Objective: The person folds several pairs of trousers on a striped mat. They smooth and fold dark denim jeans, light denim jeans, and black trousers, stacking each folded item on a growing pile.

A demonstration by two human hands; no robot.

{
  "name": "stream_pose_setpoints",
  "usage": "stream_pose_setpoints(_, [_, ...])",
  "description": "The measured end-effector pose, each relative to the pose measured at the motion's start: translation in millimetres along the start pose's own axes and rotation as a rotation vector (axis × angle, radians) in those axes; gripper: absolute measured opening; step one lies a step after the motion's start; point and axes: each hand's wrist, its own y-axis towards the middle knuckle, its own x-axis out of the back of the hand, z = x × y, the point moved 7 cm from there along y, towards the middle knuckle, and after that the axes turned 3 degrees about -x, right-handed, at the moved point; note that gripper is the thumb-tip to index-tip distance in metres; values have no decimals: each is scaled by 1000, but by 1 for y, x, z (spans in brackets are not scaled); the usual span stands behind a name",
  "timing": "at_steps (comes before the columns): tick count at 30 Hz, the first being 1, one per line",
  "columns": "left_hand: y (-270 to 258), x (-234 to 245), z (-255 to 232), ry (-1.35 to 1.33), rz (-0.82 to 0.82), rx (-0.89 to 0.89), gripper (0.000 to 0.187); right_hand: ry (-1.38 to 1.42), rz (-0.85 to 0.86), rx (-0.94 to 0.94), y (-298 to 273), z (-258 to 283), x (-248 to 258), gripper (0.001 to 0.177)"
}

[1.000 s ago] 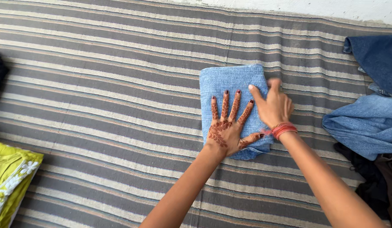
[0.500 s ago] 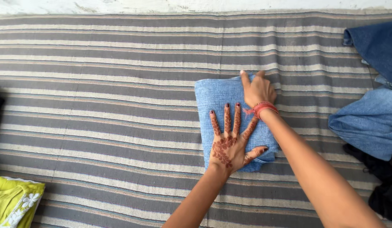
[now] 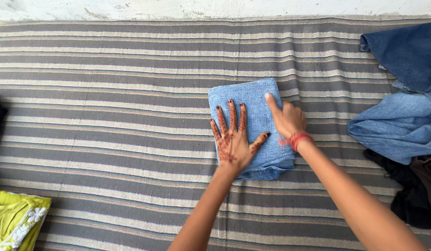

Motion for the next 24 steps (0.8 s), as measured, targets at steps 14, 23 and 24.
stream_pose_setpoints(14, [53,8,15,181,288,-113,138,-154,2,28,-59,-3,4,77])
stream_pose_setpoints(23, [73,-23,42,57,310,-66,119,440,349,36,-51,-13,-9,89])
stream_pose_setpoints(24, [75,-27,45,-30,331,-52,116,666,439,67,-56,-8,-7,102])
